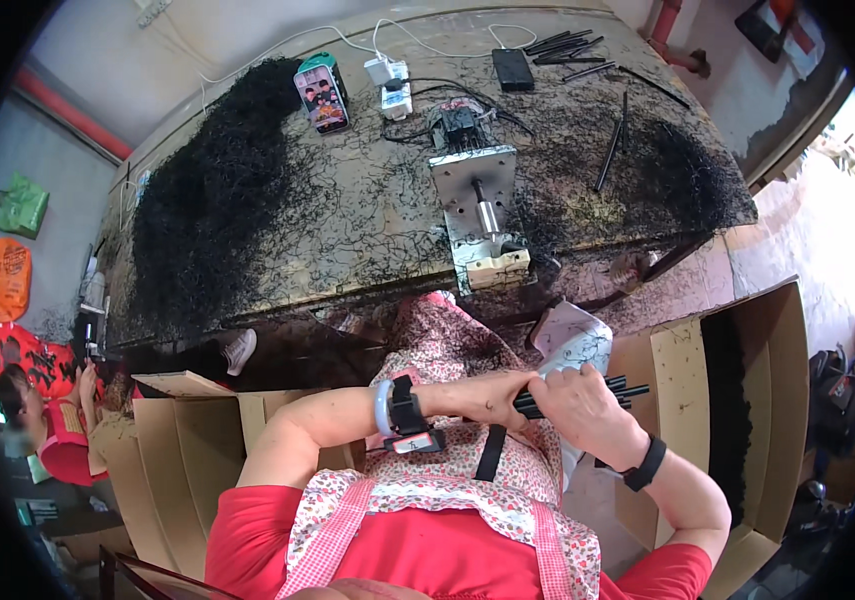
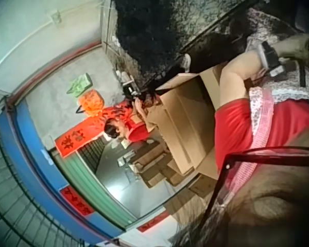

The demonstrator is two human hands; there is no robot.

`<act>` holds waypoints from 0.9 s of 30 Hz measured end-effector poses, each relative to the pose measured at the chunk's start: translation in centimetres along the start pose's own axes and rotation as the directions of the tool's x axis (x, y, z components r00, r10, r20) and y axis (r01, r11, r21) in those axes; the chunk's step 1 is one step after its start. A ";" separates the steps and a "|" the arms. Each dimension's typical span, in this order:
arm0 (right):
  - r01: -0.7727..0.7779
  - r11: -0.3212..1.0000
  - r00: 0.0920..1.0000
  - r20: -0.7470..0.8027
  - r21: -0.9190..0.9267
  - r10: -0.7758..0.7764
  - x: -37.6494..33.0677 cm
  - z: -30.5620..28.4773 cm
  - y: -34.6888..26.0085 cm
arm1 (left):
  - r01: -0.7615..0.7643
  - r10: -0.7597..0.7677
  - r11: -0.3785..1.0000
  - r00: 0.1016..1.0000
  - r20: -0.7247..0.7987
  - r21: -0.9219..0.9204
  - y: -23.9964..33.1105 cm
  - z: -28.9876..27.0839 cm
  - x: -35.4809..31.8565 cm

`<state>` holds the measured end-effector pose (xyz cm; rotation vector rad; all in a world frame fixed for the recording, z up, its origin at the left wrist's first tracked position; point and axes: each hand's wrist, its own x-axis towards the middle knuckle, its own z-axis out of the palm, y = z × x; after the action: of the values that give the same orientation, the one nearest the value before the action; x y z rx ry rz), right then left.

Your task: Assemble synthetic hair bundles onto plastic tracks using a specialized sewing machine.

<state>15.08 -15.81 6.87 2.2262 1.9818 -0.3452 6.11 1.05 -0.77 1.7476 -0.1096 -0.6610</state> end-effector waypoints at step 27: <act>0.002 0.440 0.787 -0.273 0.898 0.553 7.0 3.9 -4.2 | -0.508 -0.144 0.686 0.607 -0.782 -0.520 2.7 -5.0 -4.4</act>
<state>11.31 -9.62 1.51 3.6416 1.7094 -0.9601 5.58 6.40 4.02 1.0689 0.5111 0.2990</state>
